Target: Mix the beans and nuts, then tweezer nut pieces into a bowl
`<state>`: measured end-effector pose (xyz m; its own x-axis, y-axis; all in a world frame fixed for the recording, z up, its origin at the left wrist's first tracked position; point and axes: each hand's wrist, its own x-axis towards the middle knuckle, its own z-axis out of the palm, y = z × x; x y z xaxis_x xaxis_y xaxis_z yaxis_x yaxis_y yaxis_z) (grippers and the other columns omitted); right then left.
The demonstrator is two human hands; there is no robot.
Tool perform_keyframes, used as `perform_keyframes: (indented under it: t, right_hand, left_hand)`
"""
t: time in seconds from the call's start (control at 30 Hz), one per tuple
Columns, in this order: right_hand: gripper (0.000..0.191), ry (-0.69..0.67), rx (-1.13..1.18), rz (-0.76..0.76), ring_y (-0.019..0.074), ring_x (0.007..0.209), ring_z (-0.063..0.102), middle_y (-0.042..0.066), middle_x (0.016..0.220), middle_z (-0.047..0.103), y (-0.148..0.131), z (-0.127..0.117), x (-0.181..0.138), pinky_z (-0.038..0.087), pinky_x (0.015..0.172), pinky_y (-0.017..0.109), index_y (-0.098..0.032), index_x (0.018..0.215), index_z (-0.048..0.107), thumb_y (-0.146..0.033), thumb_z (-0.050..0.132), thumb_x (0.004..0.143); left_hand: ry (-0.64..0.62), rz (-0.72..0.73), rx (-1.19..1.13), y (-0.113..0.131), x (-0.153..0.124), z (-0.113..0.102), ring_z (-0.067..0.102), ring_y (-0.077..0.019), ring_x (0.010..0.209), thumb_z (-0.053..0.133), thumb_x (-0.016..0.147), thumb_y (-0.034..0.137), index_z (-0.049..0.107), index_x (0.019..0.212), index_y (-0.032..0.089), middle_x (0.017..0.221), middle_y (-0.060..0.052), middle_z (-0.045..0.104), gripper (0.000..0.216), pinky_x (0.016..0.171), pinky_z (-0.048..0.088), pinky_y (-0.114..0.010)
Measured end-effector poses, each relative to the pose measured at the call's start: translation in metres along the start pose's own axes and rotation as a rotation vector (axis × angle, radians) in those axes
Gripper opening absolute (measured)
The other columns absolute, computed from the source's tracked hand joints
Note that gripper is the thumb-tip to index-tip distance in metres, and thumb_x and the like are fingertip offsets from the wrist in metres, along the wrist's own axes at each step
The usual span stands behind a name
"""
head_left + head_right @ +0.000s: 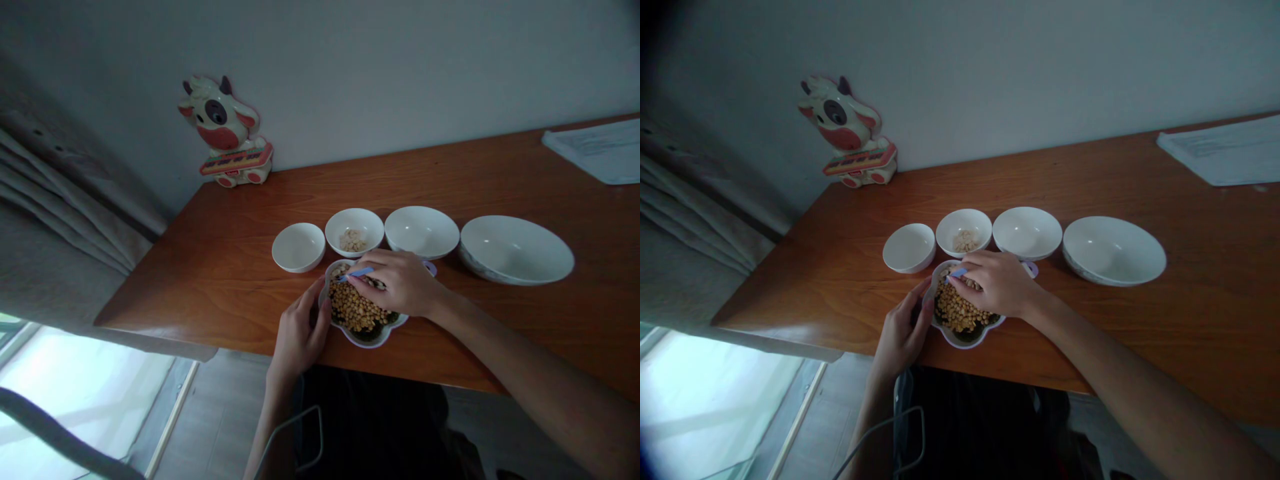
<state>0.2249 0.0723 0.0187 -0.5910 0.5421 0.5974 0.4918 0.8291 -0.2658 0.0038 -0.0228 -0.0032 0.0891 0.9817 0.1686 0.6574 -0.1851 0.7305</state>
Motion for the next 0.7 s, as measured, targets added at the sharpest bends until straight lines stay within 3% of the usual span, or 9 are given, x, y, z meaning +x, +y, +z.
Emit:
perform_keyframes:
  t: [0.37, 0.7]
  right_hand:
    - [0.024, 0.061, -0.021, -0.054, 0.0168, 0.076, 0.071, 0.003, 0.083, 0.077, 0.0004, 0.0004, -0.0005, 0.053, 0.066, 0.031, -0.018, 0.085, 0.077, -0.029, 0.059, 0.097]
    - [0.022, 0.049, -0.03, -0.049, 0.0165, 0.079, 0.071, 0.003, 0.086, 0.077, 0.0017, 0.002, -0.0013, 0.053, 0.068, 0.03, -0.019, 0.098, 0.078, -0.031, 0.06, 0.099]
  left_hand:
    - [-0.001, -0.004, 0.013, 0.0008, -0.0003, -0.0007, 0.074, -0.0251, 0.106, 0.048, 0.107, 0.036, 0.053, 0.147, 0.019, 0.119, -0.012, 0.075, 0.044, 0.093, 0.058, -0.037]
    - [0.001, 0.005, 0.004, -0.0002, -0.0001, -0.0005, 0.073, -0.0241, 0.107, 0.048, 0.107, 0.037, 0.053, 0.147, 0.019, 0.121, -0.012, 0.074, 0.044, 0.096, 0.056, -0.037]
